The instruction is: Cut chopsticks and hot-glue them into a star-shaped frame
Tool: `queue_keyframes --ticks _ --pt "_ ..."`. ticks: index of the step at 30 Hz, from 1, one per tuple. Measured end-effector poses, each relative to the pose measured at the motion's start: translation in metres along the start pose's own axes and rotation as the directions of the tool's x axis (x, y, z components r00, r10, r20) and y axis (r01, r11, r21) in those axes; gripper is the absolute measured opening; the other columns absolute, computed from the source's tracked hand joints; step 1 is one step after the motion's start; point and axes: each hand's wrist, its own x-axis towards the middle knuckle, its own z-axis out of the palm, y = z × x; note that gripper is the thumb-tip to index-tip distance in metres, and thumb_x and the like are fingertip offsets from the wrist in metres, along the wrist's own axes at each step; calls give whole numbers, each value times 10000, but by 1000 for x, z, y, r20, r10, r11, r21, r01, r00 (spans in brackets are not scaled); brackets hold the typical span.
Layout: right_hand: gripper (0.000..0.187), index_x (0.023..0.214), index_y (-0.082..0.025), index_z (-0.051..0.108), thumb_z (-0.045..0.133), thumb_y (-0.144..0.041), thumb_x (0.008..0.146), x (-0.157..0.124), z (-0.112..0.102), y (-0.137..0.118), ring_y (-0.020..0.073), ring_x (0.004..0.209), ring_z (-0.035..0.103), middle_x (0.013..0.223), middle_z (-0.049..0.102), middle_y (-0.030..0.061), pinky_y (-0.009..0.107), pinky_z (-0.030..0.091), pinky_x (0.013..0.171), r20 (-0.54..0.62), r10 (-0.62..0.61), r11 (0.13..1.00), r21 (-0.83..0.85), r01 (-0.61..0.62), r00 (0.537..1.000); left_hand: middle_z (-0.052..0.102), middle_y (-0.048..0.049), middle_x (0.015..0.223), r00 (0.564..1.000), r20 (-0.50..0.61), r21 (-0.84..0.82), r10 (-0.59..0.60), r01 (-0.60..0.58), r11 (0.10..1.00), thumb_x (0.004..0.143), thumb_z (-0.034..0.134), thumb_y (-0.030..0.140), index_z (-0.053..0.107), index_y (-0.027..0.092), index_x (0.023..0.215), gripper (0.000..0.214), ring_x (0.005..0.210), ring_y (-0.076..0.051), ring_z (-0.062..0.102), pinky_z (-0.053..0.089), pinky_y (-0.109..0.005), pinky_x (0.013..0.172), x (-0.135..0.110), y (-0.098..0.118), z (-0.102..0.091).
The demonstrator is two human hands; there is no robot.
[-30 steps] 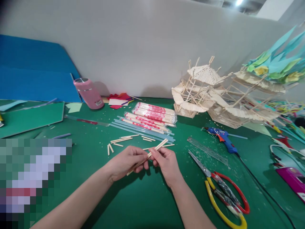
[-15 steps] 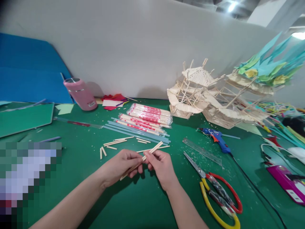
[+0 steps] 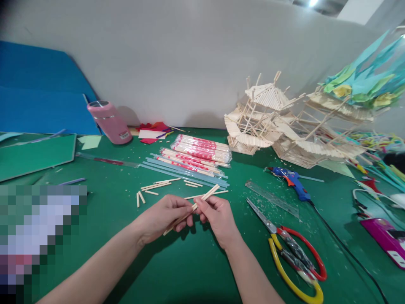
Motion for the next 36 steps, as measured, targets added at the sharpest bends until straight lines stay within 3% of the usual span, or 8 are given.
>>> queue_keyframes --ticks 9,15,24,36 --pt "237 659 -134 619 642 -369 682 0 -1 -1 50 455 403 539 509 -29 189 316 440 -10 30 999 16 -29 1000 551 20 530 999 7 -30 -45 45 999 695 566 318 612 119 623 217 375 -18 376 228 -157 364 -2 3 1" --pt "244 593 -139 588 645 -361 677 -1 -1 -1 52 457 407 534 502 -36 195 315 442 -4 30 999 20 -30 1000 575 4 558 999 45 -72 0 3 997 685 590 359 618 109 628 258 407 -25 438 287 -154 395 -2 1 0" --pt "249 595 -140 592 651 -371 667 -2 -2 -4 59 454 409 523 498 -35 204 320 447 7 33 999 7 -33 999 586 -3 574 998 60 -103 -20 26 994 653 624 357 618 97 648 260 448 -49 491 388 -188 470 -3 2 -1" --pt "259 623 -141 599 642 -392 669 0 1 -1 65 450 402 520 495 -32 208 318 448 -10 1 1000 -5 -1 1000 598 -8 588 999 33 -80 -17 20 997 675 599 348 630 102 676 248 444 -54 500 400 -193 475 -2 3 1"
